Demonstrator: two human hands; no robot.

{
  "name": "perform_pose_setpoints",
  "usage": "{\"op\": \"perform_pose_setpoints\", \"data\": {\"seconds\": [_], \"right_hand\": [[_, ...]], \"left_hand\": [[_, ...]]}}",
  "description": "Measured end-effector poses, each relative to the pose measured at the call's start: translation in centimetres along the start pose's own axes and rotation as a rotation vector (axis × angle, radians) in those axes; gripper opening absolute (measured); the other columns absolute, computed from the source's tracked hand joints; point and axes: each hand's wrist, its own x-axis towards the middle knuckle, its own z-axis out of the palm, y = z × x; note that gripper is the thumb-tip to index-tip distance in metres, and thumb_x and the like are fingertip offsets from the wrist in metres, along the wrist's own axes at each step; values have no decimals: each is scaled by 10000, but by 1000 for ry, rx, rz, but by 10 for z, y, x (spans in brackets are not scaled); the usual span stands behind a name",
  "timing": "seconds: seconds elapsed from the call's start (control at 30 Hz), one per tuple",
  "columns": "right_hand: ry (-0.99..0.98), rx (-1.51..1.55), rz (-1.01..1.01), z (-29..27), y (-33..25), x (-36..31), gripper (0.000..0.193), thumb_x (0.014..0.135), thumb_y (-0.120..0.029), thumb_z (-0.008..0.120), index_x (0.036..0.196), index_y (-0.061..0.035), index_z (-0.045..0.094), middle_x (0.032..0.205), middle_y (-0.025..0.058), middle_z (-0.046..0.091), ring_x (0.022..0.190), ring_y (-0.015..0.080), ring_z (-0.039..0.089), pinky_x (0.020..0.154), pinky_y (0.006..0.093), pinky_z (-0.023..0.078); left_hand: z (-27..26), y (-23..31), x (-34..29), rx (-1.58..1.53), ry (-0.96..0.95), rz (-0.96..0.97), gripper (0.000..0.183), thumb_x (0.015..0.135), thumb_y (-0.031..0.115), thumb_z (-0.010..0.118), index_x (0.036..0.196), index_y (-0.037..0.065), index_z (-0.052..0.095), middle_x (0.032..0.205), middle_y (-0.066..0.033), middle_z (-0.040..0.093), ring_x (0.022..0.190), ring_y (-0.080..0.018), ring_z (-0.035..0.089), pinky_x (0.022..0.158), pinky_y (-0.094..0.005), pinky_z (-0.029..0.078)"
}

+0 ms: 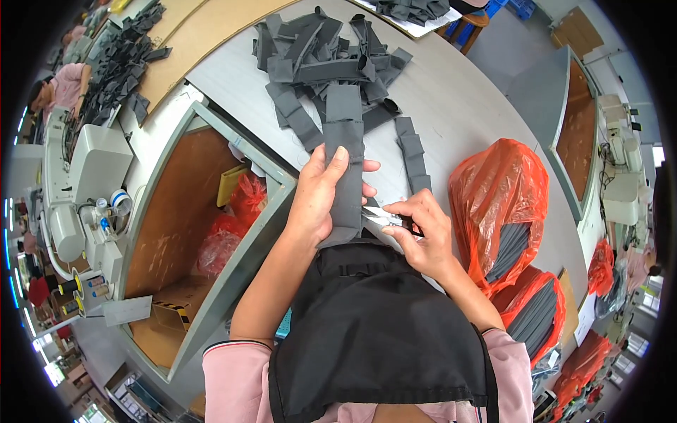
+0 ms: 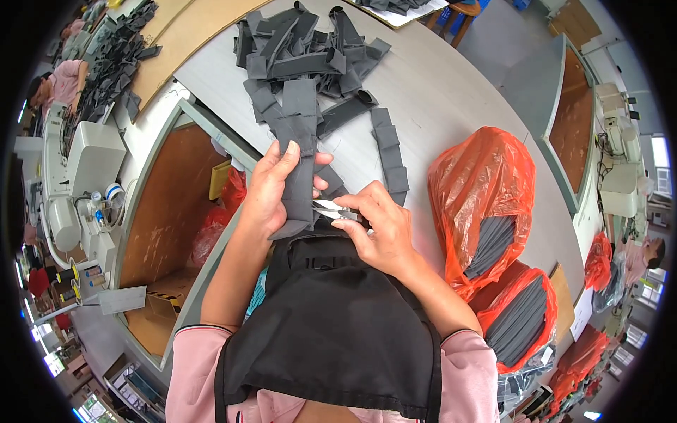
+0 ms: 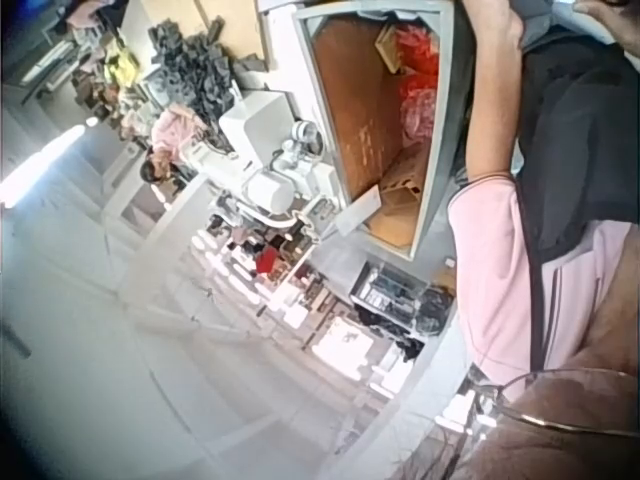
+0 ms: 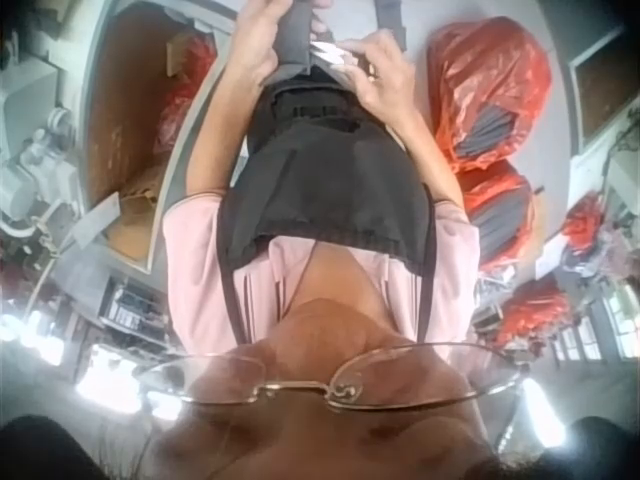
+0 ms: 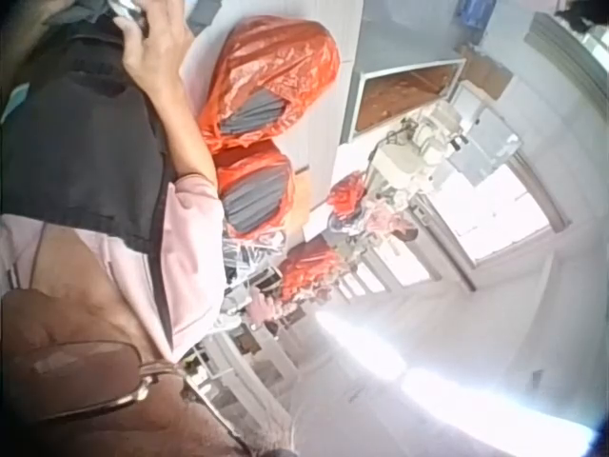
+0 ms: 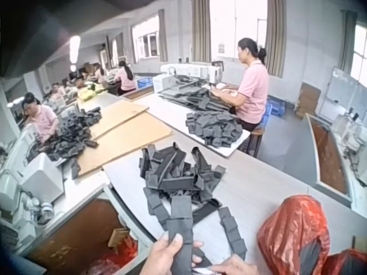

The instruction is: Trim and organize small gray flexible industrial components using a small pair of snips.

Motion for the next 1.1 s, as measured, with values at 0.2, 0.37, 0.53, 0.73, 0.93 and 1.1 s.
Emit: {"op": "perform_pose_setpoints", "data": {"seconds": [0.2,0.37,0.53,0.73,0.93,1.1], "right_hand": [[21,-178,-111,3,0,-2,253,666,-87,735,897,-61,634,706,42,515,537,184,525,481,292,413],[-13,-366,-192,2,-6,-8,230,674,-82,723,883,-53,632,702,35,517,543,195,532,493,310,418],[-1,-234,-78,-1,-15,-5,208,688,-77,709,875,-51,619,702,55,494,545,209,537,484,321,415],[-84,-210,-20,-2,-16,-3,229,695,-78,706,895,-60,596,725,66,468,547,221,531,480,322,414],[-173,-175,-53,11,-16,9,222,693,-83,709,868,-60,575,736,76,498,559,234,555,481,334,425],[-115,-213,-158,17,-13,5,223,682,-76,707,856,-63,570,793,69,527,582,228,574,496,339,448]], "left_hand": [[2,-4,0,-1,-16,-4,283,948,308,462,1078,58,440,943,-132,640,646,-165,621,556,-277,499],[-2,-12,2,-9,-18,-9,293,951,295,456,1100,46,422,942,-134,636,636,-159,616,553,-274,498],[5,-8,-2,40,9,25,298,953,290,453,1116,45,414,941,-136,631,627,-154,612,549,-270,492],[7,-9,-6,5,13,51,250,942,296,476,1063,77,463,924,-120,642,638,-162,623,555,-274,502],[7,-13,-8,-34,-5,52,280,947,294,464,1101,61,441,937,-141,629,654,-182,624,589,-298,521],[2,-15,-7,-51,-28,55,306,956,297,443,1128,45,417,948,-155,618,669,-204,633,590,-310,529]]}}
